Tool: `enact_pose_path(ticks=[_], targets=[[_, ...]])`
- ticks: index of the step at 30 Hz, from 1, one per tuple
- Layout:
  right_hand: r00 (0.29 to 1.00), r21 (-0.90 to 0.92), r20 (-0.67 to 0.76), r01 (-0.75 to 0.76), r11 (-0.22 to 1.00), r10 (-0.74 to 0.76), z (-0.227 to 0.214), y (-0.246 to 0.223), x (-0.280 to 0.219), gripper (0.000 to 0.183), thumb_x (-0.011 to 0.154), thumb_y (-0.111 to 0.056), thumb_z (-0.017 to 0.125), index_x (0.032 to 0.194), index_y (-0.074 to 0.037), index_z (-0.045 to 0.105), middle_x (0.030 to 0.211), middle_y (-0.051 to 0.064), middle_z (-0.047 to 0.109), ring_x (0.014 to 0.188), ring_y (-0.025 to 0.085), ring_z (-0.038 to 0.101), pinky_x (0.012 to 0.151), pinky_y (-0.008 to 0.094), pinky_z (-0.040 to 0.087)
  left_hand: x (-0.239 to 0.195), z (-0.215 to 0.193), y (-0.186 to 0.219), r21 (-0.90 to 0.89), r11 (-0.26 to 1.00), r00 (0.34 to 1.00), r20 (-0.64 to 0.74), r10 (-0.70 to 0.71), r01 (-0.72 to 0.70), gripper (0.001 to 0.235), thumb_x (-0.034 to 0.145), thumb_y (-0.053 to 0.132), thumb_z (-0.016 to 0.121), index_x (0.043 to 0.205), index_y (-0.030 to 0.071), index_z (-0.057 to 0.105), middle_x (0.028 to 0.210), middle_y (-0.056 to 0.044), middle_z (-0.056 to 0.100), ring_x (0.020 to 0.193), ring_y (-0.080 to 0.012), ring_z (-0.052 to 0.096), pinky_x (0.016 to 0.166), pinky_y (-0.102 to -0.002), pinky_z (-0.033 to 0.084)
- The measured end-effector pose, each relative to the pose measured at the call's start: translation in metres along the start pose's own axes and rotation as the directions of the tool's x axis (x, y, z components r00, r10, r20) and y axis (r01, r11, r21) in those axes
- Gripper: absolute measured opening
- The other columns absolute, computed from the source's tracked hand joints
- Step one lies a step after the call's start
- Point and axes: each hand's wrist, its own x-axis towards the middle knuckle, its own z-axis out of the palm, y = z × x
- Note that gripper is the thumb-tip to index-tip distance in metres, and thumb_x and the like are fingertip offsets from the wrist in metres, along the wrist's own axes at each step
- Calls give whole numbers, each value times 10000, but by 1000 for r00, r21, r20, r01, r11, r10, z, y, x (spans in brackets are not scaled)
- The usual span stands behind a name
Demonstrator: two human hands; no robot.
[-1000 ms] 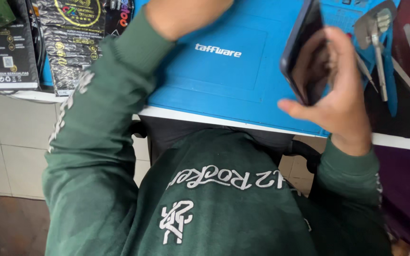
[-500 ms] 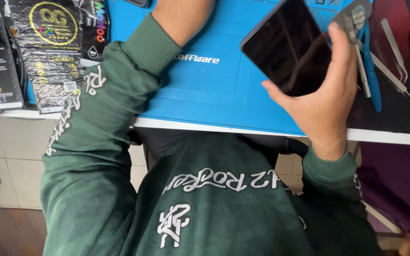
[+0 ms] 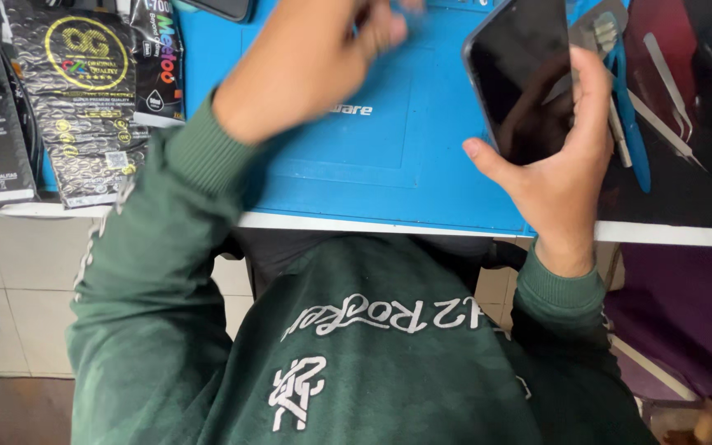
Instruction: The person disassembles a smartphone by removing screws and internal components, then reassembles it by placing the back cover and securing it. The person uses a screwdriver to manipulate small parts and aligns the device components during reassembly.
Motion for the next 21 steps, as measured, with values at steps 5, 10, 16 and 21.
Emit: enact_pose_path(ticks=[5,10,16,21], targets=[[997,34,-10,-74,997,74,1,-7,1,914,841,-96,975,1522,-33,370,1370,113,555,1207,196,559,1025,296,506,-7,-9,64,-265,962,993,110,-33,62,150,1101,87,692,1250,83,714,988,-26,652,874,-129,615,776,-272,498],[999,-27,21,-36,999,37,0,-19,3,852,857,-94,995,1495,-57,432,1258,76,562,1111,176,568,966,288,502,0,-6,76,-299,951,994,93,-57,82,217,1093,94,708,1310,92,714,980,-32,646,837,-110,603,754,-261,505],[998,-120,1,55,991,-55,-1,-22,4,849,872,-97,996,1485,-52,410,1333,126,579,1232,246,599,1110,355,526,-3,-2,71,-295,952,995,77,-62,82,203,1101,90,707,1303,76,715,972,-31,642,814,-103,597,741,-256,509],[996,-224,-28,75,972,-83,2,-21,3,907,839,-112,1003,1505,-55,389,1359,138,565,1286,276,596,1123,379,515,-5,-2,70,-243,968,997,40,-62,70,192,1085,84,727,1276,62,728,940,-44,612,794,-112,576,720,-269,494]])
